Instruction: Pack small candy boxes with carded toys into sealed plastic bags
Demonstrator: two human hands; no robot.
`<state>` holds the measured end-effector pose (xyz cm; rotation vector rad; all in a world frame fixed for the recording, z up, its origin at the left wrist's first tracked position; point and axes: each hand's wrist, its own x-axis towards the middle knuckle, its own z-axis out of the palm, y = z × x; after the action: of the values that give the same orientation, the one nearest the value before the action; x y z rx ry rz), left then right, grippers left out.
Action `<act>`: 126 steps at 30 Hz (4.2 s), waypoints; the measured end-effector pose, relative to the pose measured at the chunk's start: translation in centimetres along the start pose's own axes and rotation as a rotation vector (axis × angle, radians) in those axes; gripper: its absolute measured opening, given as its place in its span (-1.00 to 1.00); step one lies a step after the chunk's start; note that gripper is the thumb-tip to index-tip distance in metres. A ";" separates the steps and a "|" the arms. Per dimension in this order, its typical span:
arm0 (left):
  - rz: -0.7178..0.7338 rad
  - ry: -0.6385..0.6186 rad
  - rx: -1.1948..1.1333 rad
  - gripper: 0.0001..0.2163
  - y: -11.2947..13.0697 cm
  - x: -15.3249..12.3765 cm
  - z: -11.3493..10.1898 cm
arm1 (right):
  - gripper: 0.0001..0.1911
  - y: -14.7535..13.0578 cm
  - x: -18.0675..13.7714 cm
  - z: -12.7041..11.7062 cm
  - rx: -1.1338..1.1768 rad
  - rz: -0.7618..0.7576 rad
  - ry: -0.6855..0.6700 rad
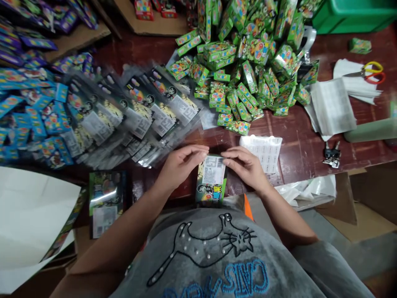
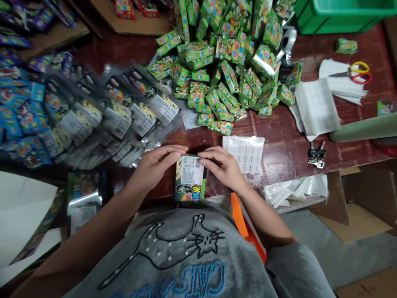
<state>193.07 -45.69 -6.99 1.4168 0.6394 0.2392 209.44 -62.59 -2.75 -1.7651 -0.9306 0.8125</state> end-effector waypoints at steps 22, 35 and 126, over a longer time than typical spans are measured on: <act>0.156 -0.273 0.028 -0.87 1.4 3.6 3.0 | -0.71 -0.3 2.6 -9.2 -0.651 -0.188 -0.076; 0.200 -0.474 0.340 -0.94 1.5 6.3 6.9 | -0.72 2.6 5.5 -11.0 -1.106 -0.326 -0.286; 0.036 0.290 -0.220 -0.74 -3.1 -9.8 -3.6 | -0.09 0.9 -1.8 8.8 0.018 -0.189 -0.188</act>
<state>182.50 -48.31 -7.44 1.1918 0.7991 0.5342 201.41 -60.64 -6.30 -1.5766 -1.1904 0.8710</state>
